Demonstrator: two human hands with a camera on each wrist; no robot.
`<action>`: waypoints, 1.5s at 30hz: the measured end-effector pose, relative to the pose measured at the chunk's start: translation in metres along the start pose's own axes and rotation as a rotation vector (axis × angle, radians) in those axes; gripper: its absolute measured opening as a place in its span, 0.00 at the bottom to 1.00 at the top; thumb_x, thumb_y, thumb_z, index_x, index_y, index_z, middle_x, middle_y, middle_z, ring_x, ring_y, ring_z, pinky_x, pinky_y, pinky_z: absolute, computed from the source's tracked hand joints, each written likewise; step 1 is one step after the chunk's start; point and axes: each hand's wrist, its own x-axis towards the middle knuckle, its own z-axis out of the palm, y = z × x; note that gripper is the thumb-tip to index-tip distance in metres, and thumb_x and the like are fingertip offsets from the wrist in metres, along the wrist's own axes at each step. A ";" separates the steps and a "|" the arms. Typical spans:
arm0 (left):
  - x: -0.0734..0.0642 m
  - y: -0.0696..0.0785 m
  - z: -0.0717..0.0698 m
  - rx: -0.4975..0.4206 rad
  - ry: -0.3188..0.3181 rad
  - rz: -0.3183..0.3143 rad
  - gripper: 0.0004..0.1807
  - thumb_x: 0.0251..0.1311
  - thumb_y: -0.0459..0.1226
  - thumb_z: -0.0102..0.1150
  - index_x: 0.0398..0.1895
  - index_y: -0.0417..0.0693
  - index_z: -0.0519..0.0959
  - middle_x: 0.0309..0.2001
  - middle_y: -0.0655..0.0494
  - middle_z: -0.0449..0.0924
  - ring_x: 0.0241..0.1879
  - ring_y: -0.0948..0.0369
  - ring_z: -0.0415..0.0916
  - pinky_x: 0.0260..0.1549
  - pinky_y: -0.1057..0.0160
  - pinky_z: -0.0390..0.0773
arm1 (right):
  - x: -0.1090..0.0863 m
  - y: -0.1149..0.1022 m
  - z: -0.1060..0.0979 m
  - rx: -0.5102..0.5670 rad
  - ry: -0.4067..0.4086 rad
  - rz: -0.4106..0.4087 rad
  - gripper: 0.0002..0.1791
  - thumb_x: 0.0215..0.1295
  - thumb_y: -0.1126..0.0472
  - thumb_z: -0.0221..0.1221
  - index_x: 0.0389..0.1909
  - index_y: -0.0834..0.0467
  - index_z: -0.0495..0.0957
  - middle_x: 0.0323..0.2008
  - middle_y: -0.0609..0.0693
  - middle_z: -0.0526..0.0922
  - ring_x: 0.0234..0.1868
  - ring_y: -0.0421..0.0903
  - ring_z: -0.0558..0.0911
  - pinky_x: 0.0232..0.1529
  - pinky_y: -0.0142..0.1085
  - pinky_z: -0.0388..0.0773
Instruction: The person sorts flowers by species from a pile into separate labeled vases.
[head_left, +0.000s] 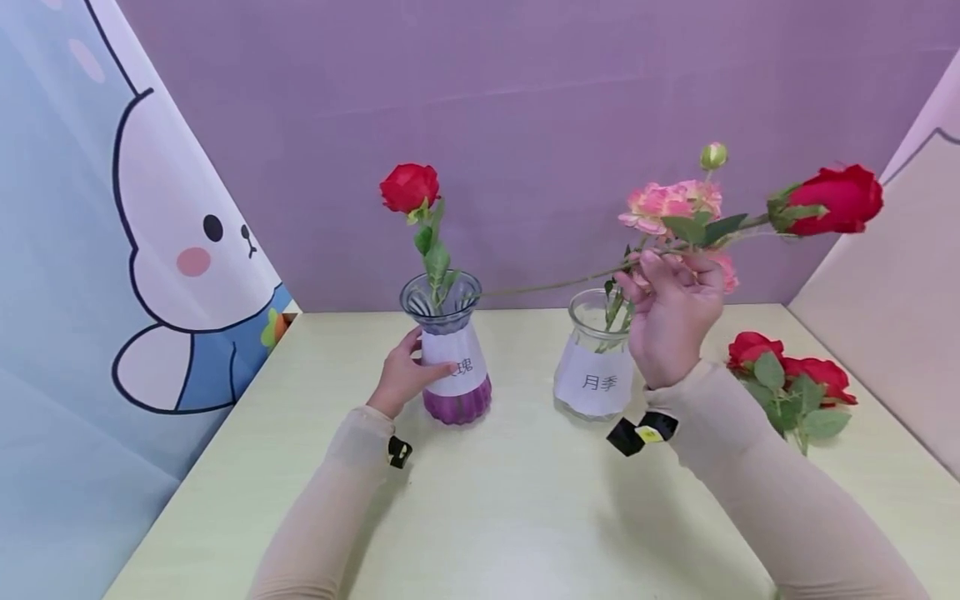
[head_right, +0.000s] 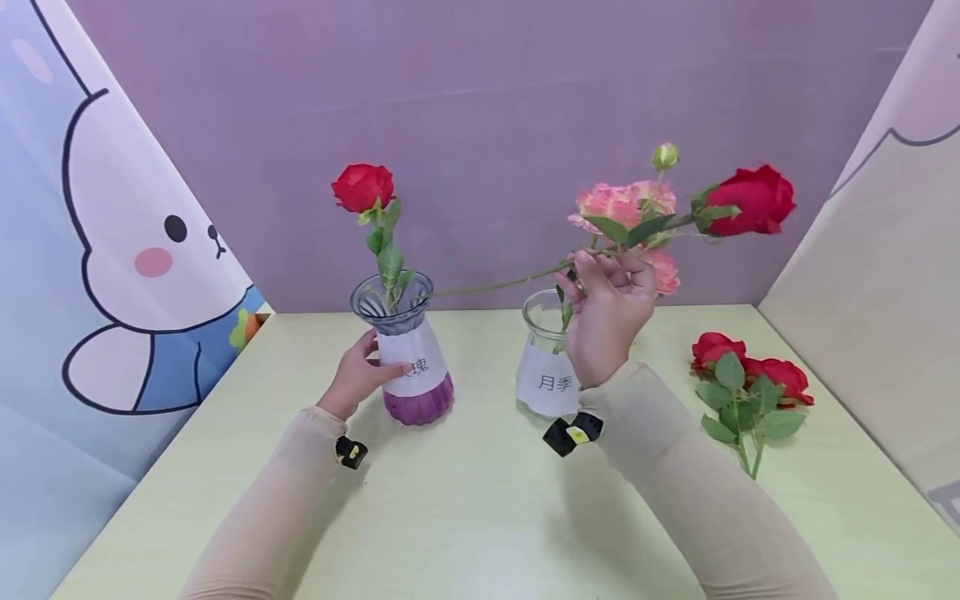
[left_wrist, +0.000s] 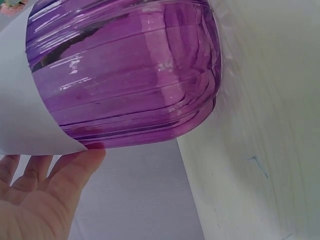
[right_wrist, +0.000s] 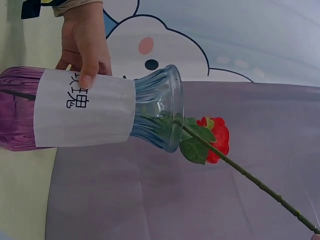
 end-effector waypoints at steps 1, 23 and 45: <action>0.000 0.000 0.000 0.001 0.001 -0.002 0.50 0.50 0.38 0.72 0.74 0.44 0.52 0.64 0.39 0.66 0.59 0.42 0.68 0.56 0.45 0.72 | 0.000 0.001 0.001 0.005 -0.009 0.004 0.14 0.56 0.84 0.57 0.34 0.65 0.67 0.25 0.57 0.77 0.20 0.48 0.78 0.23 0.39 0.83; 0.002 -0.004 -0.002 0.003 0.015 0.022 0.50 0.50 0.38 0.71 0.74 0.42 0.52 0.64 0.38 0.65 0.59 0.41 0.69 0.55 0.45 0.73 | -0.001 0.033 0.054 -0.235 -0.135 0.077 0.14 0.56 0.80 0.60 0.22 0.59 0.79 0.26 0.52 0.82 0.28 0.44 0.82 0.26 0.34 0.83; 0.002 -0.003 -0.002 0.011 -0.003 -0.010 0.50 0.50 0.40 0.71 0.74 0.45 0.53 0.65 0.39 0.64 0.60 0.41 0.67 0.56 0.45 0.72 | -0.022 0.073 0.079 -0.386 -0.128 0.243 0.12 0.55 0.78 0.62 0.25 0.56 0.82 0.24 0.49 0.80 0.28 0.44 0.82 0.26 0.33 0.82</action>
